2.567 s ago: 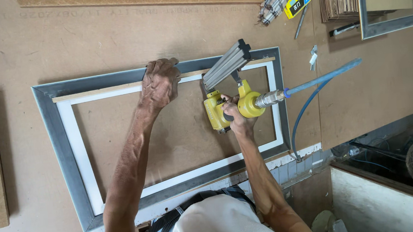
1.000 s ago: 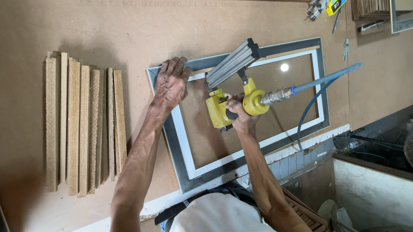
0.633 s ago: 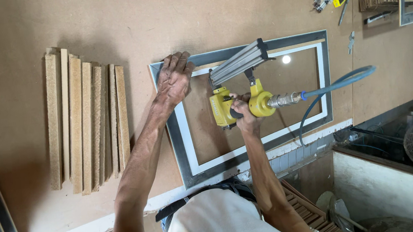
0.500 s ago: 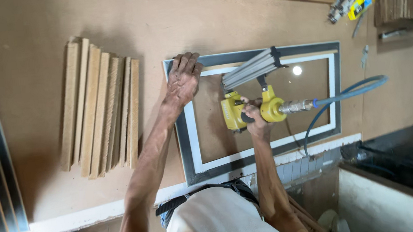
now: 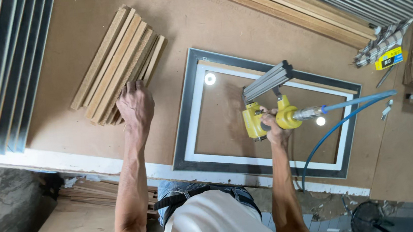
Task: The person places a framed glass panel on the workbench, aligns a wooden frame over it, and uses a pneumatic nail gun to drive fasteners along the frame edges, repositioning the frame between shots. They then lift the assembled frame and stack it with a pile of finished frames before continuing on another frame.
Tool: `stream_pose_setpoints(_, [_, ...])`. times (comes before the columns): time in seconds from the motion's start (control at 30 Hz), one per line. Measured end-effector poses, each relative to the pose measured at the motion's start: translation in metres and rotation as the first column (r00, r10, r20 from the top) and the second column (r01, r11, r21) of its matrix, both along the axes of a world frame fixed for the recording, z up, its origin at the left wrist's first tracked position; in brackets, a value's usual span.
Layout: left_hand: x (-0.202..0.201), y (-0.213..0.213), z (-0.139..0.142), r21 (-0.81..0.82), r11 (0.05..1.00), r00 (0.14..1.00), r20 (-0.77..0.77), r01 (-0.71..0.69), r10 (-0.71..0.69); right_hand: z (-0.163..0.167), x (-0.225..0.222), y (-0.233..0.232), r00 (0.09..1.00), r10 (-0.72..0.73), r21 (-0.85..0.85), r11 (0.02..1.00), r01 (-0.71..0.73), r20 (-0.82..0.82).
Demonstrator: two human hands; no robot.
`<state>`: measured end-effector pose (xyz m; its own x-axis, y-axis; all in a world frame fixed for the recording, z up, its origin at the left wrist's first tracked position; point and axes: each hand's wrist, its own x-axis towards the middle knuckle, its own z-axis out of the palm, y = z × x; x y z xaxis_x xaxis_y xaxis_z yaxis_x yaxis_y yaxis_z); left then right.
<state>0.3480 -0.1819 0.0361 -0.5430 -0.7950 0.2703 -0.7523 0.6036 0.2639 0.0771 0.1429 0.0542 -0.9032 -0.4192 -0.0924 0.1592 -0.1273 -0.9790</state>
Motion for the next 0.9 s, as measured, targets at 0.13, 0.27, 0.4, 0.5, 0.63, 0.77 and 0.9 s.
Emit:
stream_pose_setpoints(0.13, [-0.02,0.059,0.037,0.109,0.99,0.973,-0.205,-0.086,0.107,-0.009,-0.014,-0.001,0.983,0.177,-0.007,0.984,-0.177,-0.04])
stream_pose_setpoints(0.27, [-0.062,0.143,0.038,0.166,0.964,0.937,-0.249,-0.206,0.243,-0.027,-0.038,0.002,0.913,0.397,-0.054,0.914,-0.403,-0.088])
stream_pose_setpoints(0.4, [-0.091,0.172,0.008,0.093,0.955,0.926,-0.233,-0.282,0.296,-0.036,-0.052,0.001,0.814,0.567,-0.114,0.807,-0.58,-0.128])
stream_pose_setpoints(0.5, [-0.099,0.169,-0.012,0.027,0.937,0.91,-0.232,-0.347,0.344,-0.032,-0.05,-0.005,0.844,0.528,-0.09,0.84,-0.535,-0.096])
stream_pose_setpoints(0.63, [-0.102,0.164,-0.023,-0.014,0.928,0.901,-0.242,-0.373,0.359,-0.017,-0.046,-0.012,0.779,0.592,-0.06,0.787,-0.614,-0.205])
stream_pose_setpoints(0.77, [-0.101,0.168,-0.025,0.022,0.925,0.873,-0.324,-0.379,0.365,-0.005,-0.056,-0.018,0.73,0.647,-0.01,0.747,-0.665,-0.221])
stream_pose_setpoints(0.9, [-0.098,0.17,-0.028,-0.055,0.917,0.851,-0.397,-0.395,0.343,-0.002,-0.079,-0.049,0.622,0.741,0.033,0.649,-0.76,-0.252])
